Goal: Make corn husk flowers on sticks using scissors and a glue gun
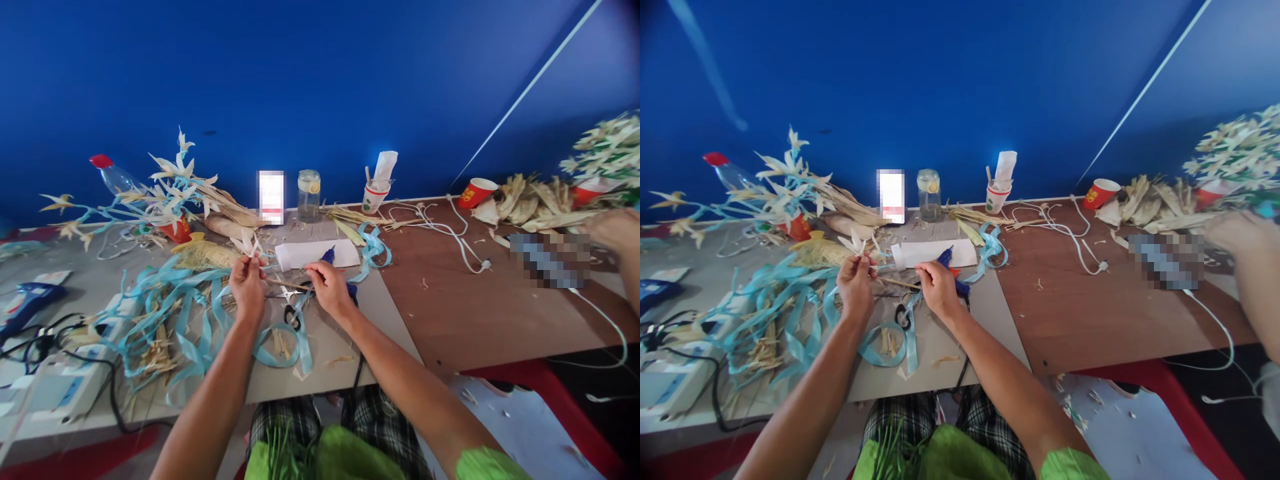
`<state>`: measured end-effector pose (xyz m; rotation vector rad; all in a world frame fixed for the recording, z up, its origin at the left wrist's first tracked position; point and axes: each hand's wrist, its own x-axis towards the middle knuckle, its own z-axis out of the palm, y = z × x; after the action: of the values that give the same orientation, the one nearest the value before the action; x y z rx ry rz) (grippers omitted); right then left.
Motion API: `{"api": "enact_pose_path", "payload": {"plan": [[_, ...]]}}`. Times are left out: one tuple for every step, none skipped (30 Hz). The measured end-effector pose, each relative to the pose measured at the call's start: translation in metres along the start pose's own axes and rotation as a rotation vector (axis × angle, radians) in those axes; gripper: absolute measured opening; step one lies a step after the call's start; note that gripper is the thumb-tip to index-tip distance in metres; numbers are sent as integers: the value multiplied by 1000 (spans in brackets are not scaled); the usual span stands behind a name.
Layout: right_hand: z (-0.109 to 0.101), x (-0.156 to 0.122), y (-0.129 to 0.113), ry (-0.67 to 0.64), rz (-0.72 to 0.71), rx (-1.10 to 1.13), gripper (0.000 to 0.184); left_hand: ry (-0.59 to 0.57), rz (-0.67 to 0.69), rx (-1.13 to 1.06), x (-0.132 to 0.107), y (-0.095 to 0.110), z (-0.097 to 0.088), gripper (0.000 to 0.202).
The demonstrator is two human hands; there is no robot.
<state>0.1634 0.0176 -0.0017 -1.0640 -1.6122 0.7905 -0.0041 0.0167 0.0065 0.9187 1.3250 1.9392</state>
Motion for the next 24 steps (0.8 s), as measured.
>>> {"api": "enact_pose_path", "payload": {"plan": [[1, -1, 1, 11, -10, -10, 17, -6, 10, 8, 0, -1, 0, 18], [1, -1, 3, 22, -19, -18, 20, -11, 19, 16, 0, -1, 0, 17], [1, -1, 4, 29, -27, -23, 23, -14, 27, 23, -1, -1, 0, 17], [1, -1, 6, 30, -35, -24, 27, -16, 33, 27, -1, -2, 0, 17], [1, -1, 8, 25, -43, -22, 29, -18, 37, 30, -1, -2, 0, 16], [1, -1, 10, 19, -48, -19, 31, -19, 39, 32, -1, -2, 0, 16], [1, -1, 11, 15, -46, -13, 32, -20, 40, 33, 0, -2, -1, 16], [1, 0, 12, 9, -36, -6, 32, -20, 41, 34, 0, -2, -1, 16], [1, 0, 13, 4, -16, 2, 32, -18, 42, 33, 1, -2, -2, 16], [1, 0, 13, 2, 11, 11, 31, -9, 43, 29, 2, -2, -2, 16], [1, 1, 12, 6, 41, 21, 30, 1, 44, 26, 4, -3, -3, 17], [1, 1, 11, 17, 69, 33, 28, 14, 45, 21, 5, -3, -4, 18], [1, 2, 9, 31, 94, 46, 26, 28, 46, 18, 7, -3, -5, 19], [0, 2, 6, 49, 114, 60, 24, 38, 49, 17, 8, -3, -5, 20], [0, 2, 3, 69, 130, 74, 21, 46, 54, 16, 9, -3, -6, 20], [-1, 2, -1, 81, 142, 83, 17, 49, 60, 19, 9, -2, -6, 20], [-2, 2, -5, 79, 151, 90, 14, 46, 69, 27, 8, -2, -5, 20], [-2, 2, -8, 65, 157, 92, 12, 36, 79, 40, 6, -1, -5, 19], [-3, 2, -11, 47, 161, 86, 13, 20, 90, 64, 4, 0, -4, 18], [-3, 2, -14, 33, 163, 69, 16, -2, 104, 101, 1, 1, -3, 17], [-2, 3, -16, 24, 164, 38, 20, -28, 119, 150, -3, 1, -2, 16], [-1, 5, -16, 22, 162, -6, 24, -41, 139, 221, -7, 2, -1, 15], [0, 8, -17, 24, 157, -61, 28, -60, 164, 298, -11, 2, -1, 14], [2, 12, -17, 20, 148, -125, 32, -89, 199, 373, -15, 2, 0, 13]]}}
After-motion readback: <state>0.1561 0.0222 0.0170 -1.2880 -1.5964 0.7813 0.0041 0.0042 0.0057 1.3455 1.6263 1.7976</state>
